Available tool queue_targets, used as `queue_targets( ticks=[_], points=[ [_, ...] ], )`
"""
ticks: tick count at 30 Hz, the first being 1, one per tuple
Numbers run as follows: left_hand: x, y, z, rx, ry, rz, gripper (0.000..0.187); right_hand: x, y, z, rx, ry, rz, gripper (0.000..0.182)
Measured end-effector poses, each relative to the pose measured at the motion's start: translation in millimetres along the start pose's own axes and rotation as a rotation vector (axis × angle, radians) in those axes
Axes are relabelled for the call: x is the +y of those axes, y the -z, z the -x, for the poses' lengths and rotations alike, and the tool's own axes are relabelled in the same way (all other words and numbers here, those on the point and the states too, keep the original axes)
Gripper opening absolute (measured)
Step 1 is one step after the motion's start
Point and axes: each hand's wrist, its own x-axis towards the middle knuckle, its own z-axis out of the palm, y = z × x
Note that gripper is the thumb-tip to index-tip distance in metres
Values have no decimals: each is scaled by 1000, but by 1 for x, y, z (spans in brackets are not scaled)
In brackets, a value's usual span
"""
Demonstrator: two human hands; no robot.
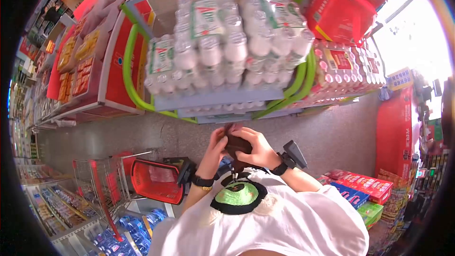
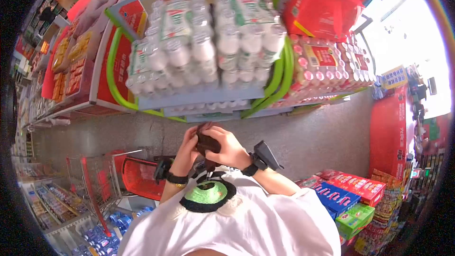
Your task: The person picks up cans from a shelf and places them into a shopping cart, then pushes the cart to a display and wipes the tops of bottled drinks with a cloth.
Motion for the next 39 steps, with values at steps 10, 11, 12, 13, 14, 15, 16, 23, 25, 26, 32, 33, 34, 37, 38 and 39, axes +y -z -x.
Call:
queue_targets(
  ticks=[10, 11, 12, 13, 14, 15, 16, 23, 25, 26, 32, 33, 34, 37, 38, 39],
  points=[
    [4, -129, -71, -17, -364, -404, 11, 44, 134, 34, 11, -178, -289, 51],
    [11, -136, -70, -24, -311, -330, 8, 43, 136, 33, 87, -164, -278, 51],
    [13, -142, -72, -104, -336, -295, 7, 44, 136, 31, 168, -149, -268, 51],
    [14, -149, -76, -187, -361, -264, 7, 47, 138, 29, 164, -69, -296, 59],
    [15, -155, -79, -270, -382, -230, 7, 52, 140, 29, 131, -99, -316, 59],
    [19, -162, -80, -383, -405, -297, 6, 56, 142, 32, 98, -136, -338, 59],
    [16, -168, -84, -458, -443, -324, 8, 60, 144, 36, 69, -175, -361, 59],
    [15, -195, -101, -659, -412, -398, 19, 53, 189, 46, 751, 30, -697, 46],
    [5, -190, -111, -511, -386, -423, 18, 66, 227, 67, 847, -30, -734, 47],
    [3, -190, -113, -453, -388, -411, 17, 79, 250, 82, 953, -9, -262, 45],
    [-39, -227, -144, -102, -596, -490, 20, 89, 397, 102, 1100, 50, 234, 25],
    [-49, -242, -150, -11, -645, -521, 21, 89, 420, 100, 1001, -42, 479, 23],
    [-59, -259, -157, 86, -698, -549, 21, 92, 443, 96, 886, -120, 721, 22],
    [-84, -303, -170, 383, -832, -746, 25, 145, 452, 73, 278, 8, 1130, 22],
    [-91, -309, -175, 473, -872, -859, 26, 123, 445, 51, 240, 110, 788, 25],
    [-98, -313, -180, 546, -921, -917, 26, 121, 435, 38, 206, 243, 670, 25]
  ],
)
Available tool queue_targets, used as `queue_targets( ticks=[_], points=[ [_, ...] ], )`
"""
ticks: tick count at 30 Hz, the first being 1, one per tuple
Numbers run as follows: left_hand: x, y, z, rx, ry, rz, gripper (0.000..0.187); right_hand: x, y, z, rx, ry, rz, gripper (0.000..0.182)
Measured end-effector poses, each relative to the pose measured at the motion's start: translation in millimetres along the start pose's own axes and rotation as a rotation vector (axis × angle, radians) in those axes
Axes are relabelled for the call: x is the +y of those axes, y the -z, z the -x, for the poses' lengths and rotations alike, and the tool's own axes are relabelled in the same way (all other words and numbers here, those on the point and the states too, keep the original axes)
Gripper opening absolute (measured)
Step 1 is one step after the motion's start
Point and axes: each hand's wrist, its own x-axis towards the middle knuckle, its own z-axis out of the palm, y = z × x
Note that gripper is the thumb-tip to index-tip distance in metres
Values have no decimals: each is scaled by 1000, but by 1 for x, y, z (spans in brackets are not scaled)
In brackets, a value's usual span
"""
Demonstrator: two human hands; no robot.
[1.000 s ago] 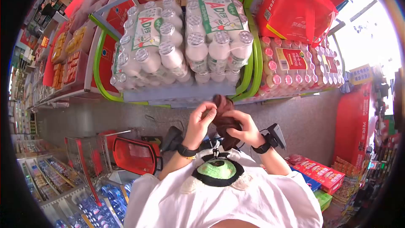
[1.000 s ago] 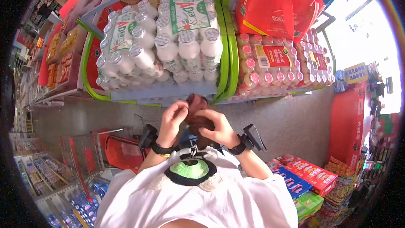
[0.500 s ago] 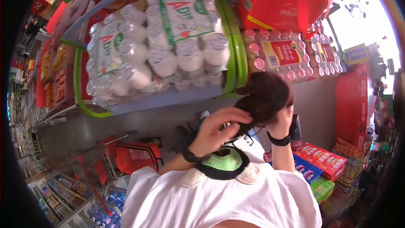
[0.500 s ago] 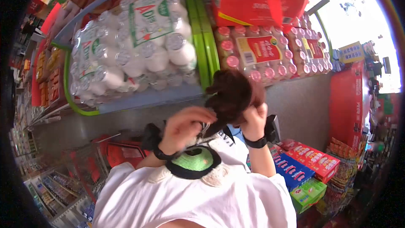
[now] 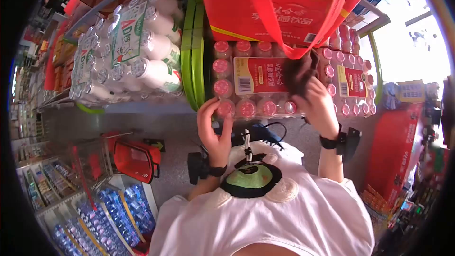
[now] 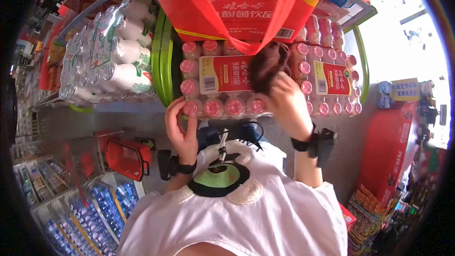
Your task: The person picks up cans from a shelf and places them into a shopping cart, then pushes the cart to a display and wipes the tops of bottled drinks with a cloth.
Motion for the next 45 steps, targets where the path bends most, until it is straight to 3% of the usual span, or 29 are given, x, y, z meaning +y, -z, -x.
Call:
queue_targets(
  ticks=[1, 2, 3, 4, 5, 7, 11, 13, 18, 23, 25, 26, 27, 29, 30, 33, 34, 38, 41, 43, 45],
  points=[
    [-3, -5, 4, 46, 23, 8, 24, -9, -5, -6, -152, 76, 106, 24],
    [-5, -11, 8, 87, 50, 28, 23, -26, -11, -19, -124, 211, 186, 21],
    [-5, -17, 11, 133, 79, 53, 22, -34, -21, -28, -355, 333, 236, 18],
    [-1, -22, 10, 204, 117, 105, 18, -44, -37, -35, -285, 459, 133, 17],
    [-6, -21, 14, 240, 171, 141, 17, -55, -51, -44, -370, 426, 47, 15],
    [-21, -20, 21, 321, 280, 223, 16, -61, -72, -52, -181, 502, 5, 23],
    [-5, -30, 13, 367, 166, 185, 15, -41, -49, -27, -196, 252, 37, 44],
    [-1, -37, 6, 367, 21, -11, 15, -14, -18, -10, -136, 153, 110, 45],
    [2, -48, 4, 424, 11, -54, 17, 39, 82, 38, -161, -128, 249, 43],
    [5, -50, 2, 446, -24, -128, 17, 106, 101, 45, 179, -264, 412, 44],
    [19, -50, 1, 442, -110, -260, 16, 106, 97, 31, 121, -353, 334, 47],
    [28, -49, -1, 441, -155, -328, 16, 102, 86, 22, 128, -256, 479, 48],
    [34, -51, 0, 391, -187, -345, 15, 87, 78, 13, 80, -265, 282, 50],
    [49, -58, 5, 279, -256, -377, 15, 59, 53, 3, -4, -40, 192, 54],
    [57, -66, 5, 226, -296, -368, 13, 37, 48, -1, -36, -50, 63, 55],
    [69, -94, 8, 51, -262, -237, 13, 30, 41, 7, -25, 81, 149, 48],
    [74, -100, 2, -4, -351, -274, 14, 37, 49, 13, -23, 10, 149, 45],
    [69, -117, -3, -69, -360, -502, 27, 70, 103, 38, -33, -138, 290, 41],
    [66, -119, -3, -88, -376, -569, 30, 128, 118, 48, 129, -317, 491, 35],
    [66, -118, -1, -90, -372, -575, 32, 146, 110, 36, 262, -329, 377, 36],
    [66, -120, 0, -79, -374, -603, 32, 145, 100, 12, 211, -101, 254, 41]
  ],
)
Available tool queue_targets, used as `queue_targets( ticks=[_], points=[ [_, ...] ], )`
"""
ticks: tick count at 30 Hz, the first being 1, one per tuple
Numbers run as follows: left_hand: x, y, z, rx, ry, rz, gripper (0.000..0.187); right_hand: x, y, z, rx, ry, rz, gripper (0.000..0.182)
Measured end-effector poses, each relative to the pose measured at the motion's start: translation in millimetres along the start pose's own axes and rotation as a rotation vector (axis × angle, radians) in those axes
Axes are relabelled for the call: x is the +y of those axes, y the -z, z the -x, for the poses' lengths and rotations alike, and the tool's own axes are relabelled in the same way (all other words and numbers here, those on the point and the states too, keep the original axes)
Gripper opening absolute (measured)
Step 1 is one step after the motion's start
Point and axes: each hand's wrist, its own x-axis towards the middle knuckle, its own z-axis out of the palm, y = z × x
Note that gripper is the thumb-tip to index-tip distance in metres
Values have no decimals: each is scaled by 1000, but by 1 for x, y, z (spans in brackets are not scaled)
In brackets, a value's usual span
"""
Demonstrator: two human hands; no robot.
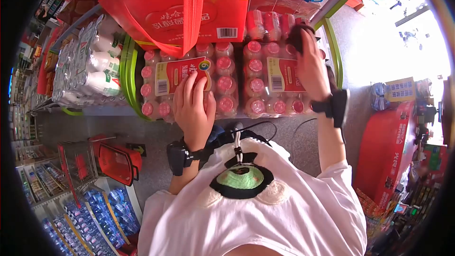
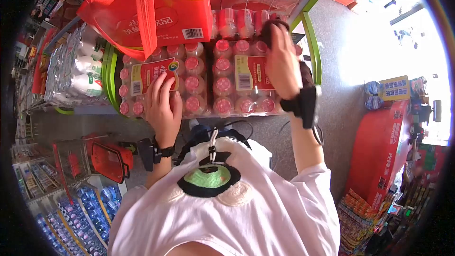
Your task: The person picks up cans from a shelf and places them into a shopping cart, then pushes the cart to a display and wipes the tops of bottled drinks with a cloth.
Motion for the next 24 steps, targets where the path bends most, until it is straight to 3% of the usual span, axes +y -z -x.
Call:
queue_targets(
  ticks=[4, 10, 14, 16, 20, 24],
  points=[
    [-1, 0, 0, 17, -14, 4, 32, -38, -22, -5, -205, 228, -106, 43],
    [0, 2, -2, 22, -4, 39, 32, -60, 33, 37, -478, 232, -264, 39],
    [-2, 2, -3, 17, -14, 36, 32, -43, 37, 27, -345, 85, -53, 42],
    [-1, 3, -3, 17, -12, 42, 32, -36, 21, 9, -287, 50, -92, 41],
    [2, 4, -3, 14, 14, 52, 32, -44, -17, -18, -377, 163, -324, 41],
    [0, 7, -6, 10, 9, 64, 32, -74, -7, 3, -444, 253, -254, 42]
  ],
)
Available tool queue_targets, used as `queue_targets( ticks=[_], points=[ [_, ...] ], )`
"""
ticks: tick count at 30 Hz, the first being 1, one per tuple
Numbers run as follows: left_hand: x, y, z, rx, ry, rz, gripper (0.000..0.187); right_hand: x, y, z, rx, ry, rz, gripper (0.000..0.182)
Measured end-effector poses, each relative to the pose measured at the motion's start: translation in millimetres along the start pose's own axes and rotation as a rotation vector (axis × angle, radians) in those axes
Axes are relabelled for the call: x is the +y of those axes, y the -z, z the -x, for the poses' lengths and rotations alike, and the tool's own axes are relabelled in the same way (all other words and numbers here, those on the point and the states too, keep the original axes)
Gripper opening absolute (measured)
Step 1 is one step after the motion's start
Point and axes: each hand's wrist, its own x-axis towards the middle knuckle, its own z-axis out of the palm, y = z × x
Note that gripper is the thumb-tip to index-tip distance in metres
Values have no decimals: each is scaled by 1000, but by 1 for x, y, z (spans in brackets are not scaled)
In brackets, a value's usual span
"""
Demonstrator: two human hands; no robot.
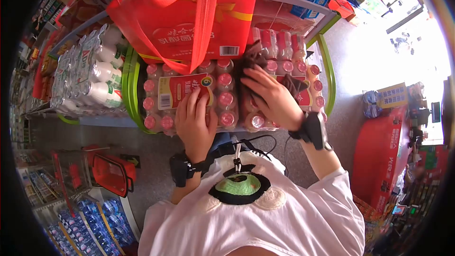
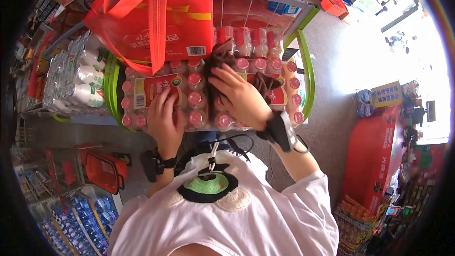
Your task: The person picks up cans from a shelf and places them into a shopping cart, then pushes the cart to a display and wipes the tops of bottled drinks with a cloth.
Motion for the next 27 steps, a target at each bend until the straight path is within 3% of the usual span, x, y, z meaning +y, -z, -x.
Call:
queue_targets(
  ticks=[3, 8, 10, 15, 20, 23, 27],
  points=[
    [-1, -1, 1, 7, -9, -14, 33, -11, 19, 33, -74, -34, -99, 41],
    [-3, -2, 1, 18, -28, -19, 34, 31, 34, 48, 176, -223, 194, 45],
    [-2, -3, 3, 26, -24, -22, 34, 45, 25, 31, 295, -319, 92, 43],
    [-4, -3, 6, 31, -21, -32, 33, 13, -3, -4, 155, -89, 43, 43],
    [-7, -4, 8, 37, -17, 7, 33, -21, 7, 34, -71, -15, -85, 37],
    [-6, -2, 7, 11, -23, 6, 35, -22, 16, 45, 7, -81, -127, 33],
    [-7, 2, 6, 14, -43, 45, 36, 18, 25, 48, 255, -263, 101, 34]
  ],
)
